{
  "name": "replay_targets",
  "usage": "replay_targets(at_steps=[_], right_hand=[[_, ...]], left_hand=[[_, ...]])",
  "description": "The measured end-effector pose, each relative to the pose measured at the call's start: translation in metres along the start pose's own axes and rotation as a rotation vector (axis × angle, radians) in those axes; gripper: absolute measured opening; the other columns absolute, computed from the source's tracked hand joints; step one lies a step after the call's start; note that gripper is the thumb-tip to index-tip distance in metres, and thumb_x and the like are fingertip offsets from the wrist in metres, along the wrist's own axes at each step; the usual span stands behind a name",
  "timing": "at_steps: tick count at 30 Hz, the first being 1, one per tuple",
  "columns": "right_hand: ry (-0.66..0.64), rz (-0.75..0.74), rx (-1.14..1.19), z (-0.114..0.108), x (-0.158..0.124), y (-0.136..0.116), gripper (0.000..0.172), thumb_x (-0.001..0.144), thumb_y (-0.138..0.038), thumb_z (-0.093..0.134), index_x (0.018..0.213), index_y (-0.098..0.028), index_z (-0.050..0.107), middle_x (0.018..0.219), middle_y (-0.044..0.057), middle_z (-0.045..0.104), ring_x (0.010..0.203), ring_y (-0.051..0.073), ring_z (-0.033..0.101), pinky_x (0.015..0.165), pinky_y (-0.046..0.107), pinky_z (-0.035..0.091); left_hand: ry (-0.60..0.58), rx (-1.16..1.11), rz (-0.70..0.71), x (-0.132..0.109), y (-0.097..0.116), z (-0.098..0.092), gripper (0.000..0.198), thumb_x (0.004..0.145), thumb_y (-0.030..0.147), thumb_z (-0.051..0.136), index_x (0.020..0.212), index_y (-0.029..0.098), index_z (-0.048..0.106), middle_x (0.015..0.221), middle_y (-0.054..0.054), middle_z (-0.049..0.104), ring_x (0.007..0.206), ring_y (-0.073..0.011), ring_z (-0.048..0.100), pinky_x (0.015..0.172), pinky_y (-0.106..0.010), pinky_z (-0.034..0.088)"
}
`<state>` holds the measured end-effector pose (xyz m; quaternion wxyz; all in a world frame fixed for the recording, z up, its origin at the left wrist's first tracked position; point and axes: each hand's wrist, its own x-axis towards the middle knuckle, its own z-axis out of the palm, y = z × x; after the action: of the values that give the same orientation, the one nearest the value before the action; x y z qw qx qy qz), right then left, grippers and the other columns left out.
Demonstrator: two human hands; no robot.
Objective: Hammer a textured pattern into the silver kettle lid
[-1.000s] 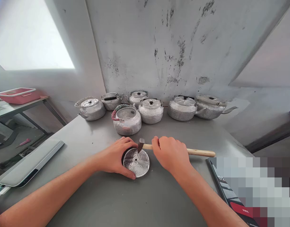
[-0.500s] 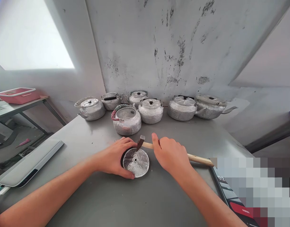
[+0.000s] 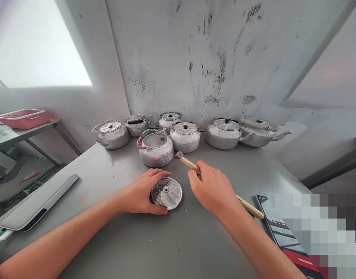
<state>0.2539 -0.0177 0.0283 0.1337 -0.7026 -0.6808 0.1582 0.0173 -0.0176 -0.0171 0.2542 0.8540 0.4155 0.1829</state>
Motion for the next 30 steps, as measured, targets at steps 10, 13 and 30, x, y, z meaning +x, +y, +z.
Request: replay_targets(at_steps=[10, 13, 30], right_hand=[[-0.231, -0.112, 0.428, -0.003, -0.012, 0.002, 0.037, 0.106, -0.047, 0.034, 0.074, -0.027, 0.034, 0.068, -0.008, 0.052, 0.051, 0.011, 0.055, 0.054, 0.028, 0.047], [-0.213, -0.068, 0.465, -0.002, -0.009, 0.001, 0.039, 0.104, -0.047, 0.038, 0.072, -0.027, 0.033, 0.064, -0.009, 0.05, 0.045, 0.01, 0.052, 0.05, 0.029, 0.045], [-0.406, 0.13, 0.682, 0.015, -0.071, -0.016, 0.039, 0.103, -0.055, 0.03, 0.081, -0.026, 0.046, 0.063, -0.009, 0.039, 0.049, 0.01, 0.034, 0.042, 0.021, 0.037]], left_hand=[[-0.007, -0.038, -0.021, 0.001, -0.003, -0.004, 0.101, 0.067, 0.053, 0.085, 0.152, 0.021, 0.04, 0.152, -0.012, 0.047, 0.141, -0.0337, 0.041, 0.118, -0.048, 0.038], [-0.024, -0.053, -0.007, 0.001, -0.003, -0.006, 0.1, 0.065, 0.039, 0.086, 0.152, 0.021, 0.039, 0.15, -0.011, 0.05, 0.139, -0.0325, 0.045, 0.117, -0.046, 0.039], [0.015, -0.171, -0.049, 0.001, -0.009, -0.004, 0.103, 0.06, 0.045, 0.09, 0.149, 0.027, 0.044, 0.142, -0.009, 0.059, 0.129, -0.0358, 0.055, 0.107, -0.046, 0.046]])
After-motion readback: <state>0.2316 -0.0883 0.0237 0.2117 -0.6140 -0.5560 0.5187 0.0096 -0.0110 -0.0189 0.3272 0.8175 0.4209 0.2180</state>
